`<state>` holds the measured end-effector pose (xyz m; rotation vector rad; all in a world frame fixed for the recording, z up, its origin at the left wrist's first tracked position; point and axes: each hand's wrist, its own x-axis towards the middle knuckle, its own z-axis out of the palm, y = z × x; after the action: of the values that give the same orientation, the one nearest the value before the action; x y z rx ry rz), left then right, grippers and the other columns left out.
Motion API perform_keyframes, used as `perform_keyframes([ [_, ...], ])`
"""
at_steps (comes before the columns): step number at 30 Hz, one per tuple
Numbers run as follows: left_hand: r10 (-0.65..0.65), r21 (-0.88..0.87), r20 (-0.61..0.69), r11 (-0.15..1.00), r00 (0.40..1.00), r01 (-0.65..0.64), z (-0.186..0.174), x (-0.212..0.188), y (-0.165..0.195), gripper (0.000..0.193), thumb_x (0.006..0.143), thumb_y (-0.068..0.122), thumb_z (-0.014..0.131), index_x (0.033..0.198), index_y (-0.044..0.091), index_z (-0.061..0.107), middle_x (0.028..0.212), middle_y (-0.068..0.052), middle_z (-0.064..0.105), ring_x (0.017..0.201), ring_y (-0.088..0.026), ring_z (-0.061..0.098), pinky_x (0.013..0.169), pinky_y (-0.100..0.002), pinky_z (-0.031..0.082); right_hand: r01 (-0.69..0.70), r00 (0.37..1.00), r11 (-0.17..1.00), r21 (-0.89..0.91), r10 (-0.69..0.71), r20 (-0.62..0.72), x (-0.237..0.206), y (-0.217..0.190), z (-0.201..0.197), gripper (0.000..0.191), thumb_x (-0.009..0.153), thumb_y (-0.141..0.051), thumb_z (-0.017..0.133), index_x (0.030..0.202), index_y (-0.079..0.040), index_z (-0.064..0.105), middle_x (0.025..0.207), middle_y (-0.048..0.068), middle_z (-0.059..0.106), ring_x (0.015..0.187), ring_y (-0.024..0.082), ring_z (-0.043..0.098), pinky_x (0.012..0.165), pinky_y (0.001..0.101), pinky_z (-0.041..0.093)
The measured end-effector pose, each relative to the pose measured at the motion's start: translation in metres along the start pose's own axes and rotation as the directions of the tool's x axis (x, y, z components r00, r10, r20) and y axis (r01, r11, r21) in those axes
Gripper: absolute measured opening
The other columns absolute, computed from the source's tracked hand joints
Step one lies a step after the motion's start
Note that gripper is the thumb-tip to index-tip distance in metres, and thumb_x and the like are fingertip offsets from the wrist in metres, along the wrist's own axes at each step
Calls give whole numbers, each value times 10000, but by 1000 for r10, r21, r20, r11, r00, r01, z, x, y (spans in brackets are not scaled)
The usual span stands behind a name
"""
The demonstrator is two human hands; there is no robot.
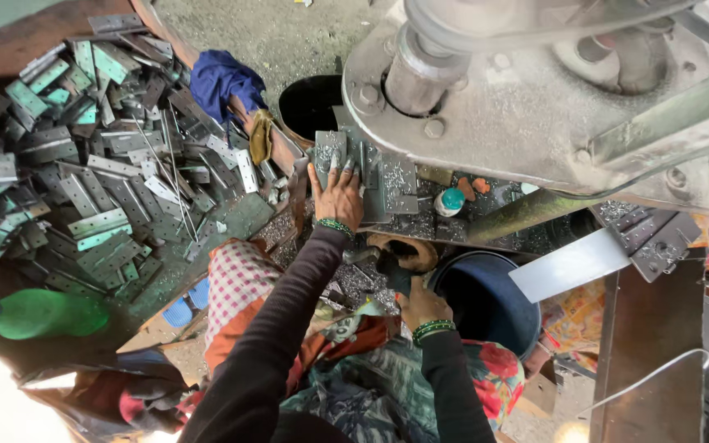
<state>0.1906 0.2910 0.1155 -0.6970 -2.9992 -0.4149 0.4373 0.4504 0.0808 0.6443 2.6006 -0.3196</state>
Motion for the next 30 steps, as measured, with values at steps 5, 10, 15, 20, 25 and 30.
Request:
perform_keyframes([
  [5,8,67,-27,998,1000,-6,-4,7,0,496,926,220,510,1413,161,583,1559,-62,477,1503,-295,356,1184,-719,-78,-33,998,995,99,28,48,20,1,46,626,996,-387,573,1450,-55,300,1115,244,682,977,455,679,820,581,538],
  [10,20,62,-80,998,997,-15,-8,3,5,546,921,224,538,1460,136,545,1576,-42,480,1517,-284,365,1212,-699,-72,5,1000,989,145,-5,-4,35,12,94,673,983,-408,612,1464,-61,294,1101,275,659,938,475,654,759,611,522],
  [15,16,87,-17,996,1000,-14,-10,15,5,573,875,230,564,1438,124,546,1556,-74,468,1451,-305,384,1173,-701,-68,-22,994,999,27,19,111,37,21,54,609,1015,-417,557,1472,-65,360,1020,228,722,932,443,701,791,578,548],
  [20,-17,5,-69,1000,997,17,-2,31,8,471,939,191,548,1400,127,622,1527,-40,551,1502,-264,422,1236,-694,-46,-25,999,999,27,24,33,29,18,62,624,999,-395,567,1480,-70,337,1068,223,710,936,433,700,771,579,543],
  [25,-1,33,-89,999,996,4,-2,36,2,510,899,168,528,1403,182,609,1550,-20,512,1399,-300,418,1195,-721,-54,-73,990,996,58,65,129,31,11,83,701,1014,-323,544,1587,-57,241,1076,227,715,907,411,709,768,588,530],
  [30,42,48,-1,998,999,-42,-12,40,0,546,892,223,519,1436,217,572,1610,-25,421,1534,-292,274,1148,-709,-79,-37,997,998,43,34,68,12,0,22,630,994,-347,583,1506,-111,302,1151,197,683,989,412,688,768,568,550],
])
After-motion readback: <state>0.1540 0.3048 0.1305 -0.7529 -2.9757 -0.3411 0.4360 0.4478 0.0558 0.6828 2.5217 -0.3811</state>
